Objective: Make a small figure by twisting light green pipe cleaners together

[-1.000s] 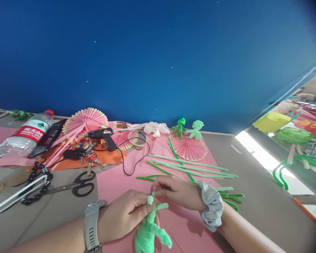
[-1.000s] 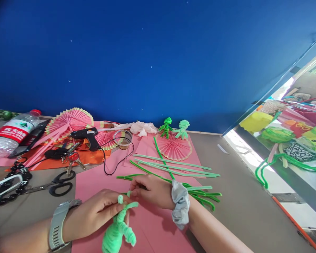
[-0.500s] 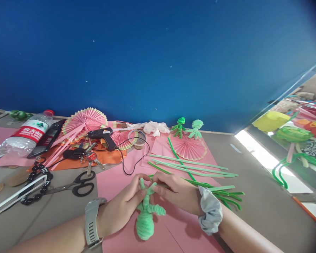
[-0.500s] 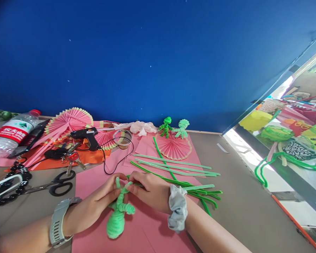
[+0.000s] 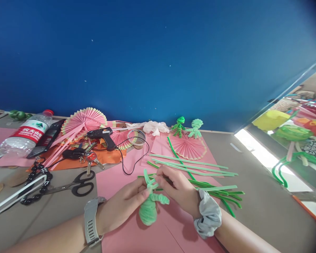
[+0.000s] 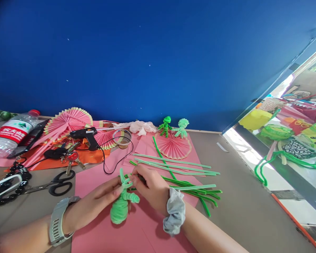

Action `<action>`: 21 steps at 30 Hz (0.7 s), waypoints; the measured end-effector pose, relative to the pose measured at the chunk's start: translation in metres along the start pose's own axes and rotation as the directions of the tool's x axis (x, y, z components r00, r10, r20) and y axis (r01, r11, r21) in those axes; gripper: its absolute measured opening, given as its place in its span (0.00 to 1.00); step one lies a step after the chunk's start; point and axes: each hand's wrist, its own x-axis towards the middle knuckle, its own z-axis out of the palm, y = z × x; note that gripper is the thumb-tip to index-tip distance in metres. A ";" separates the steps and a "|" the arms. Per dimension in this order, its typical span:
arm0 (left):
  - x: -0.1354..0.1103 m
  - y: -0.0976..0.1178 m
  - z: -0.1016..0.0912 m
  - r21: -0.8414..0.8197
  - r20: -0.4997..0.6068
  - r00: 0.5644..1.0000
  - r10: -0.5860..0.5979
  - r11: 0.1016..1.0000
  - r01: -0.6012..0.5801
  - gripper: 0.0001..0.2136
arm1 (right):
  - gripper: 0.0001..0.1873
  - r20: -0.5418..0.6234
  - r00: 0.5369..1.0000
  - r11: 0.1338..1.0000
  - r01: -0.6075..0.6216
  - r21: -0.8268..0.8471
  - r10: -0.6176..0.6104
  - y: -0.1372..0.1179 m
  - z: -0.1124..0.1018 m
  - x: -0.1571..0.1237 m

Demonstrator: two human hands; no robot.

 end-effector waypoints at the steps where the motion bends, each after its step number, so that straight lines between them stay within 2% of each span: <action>1: 0.000 0.000 0.001 0.008 0.016 1.000 0.005 1.000 -0.005 0.17 | 0.10 -0.001 1.000 1.000 -0.009 0.018 0.009 0.000 0.000 0.000; 3: 0.001 -0.001 0.002 0.035 0.002 1.000 0.010 0.999 -0.010 0.18 | 0.10 0.019 1.000 0.999 -0.023 0.044 0.022 0.000 0.002 0.000; 8: 0.000 -0.003 0.002 0.195 -0.152 0.988 0.033 0.981 -0.003 0.16 | 0.12 0.087 0.995 0.994 -0.046 0.094 0.038 -0.003 0.006 -0.002; 12: -0.002 -0.003 0.002 0.247 -0.171 0.982 0.081 0.968 -0.036 0.13 | 0.11 0.134 0.991 0.990 -0.029 0.137 0.011 -0.002 0.009 -0.003; 17: -0.001 -0.001 0.002 0.271 -0.197 0.976 0.096 0.962 -0.040 0.11 | 0.09 0.060 0.997 0.977 0.037 0.209 -0.051 0.003 0.012 -0.003; 21: 0.001 -0.004 0.000 0.329 -0.230 0.968 0.098 0.944 -0.018 0.09 | 0.08 0.043 0.999 0.964 0.016 0.267 -0.029 0.004 0.012 -0.002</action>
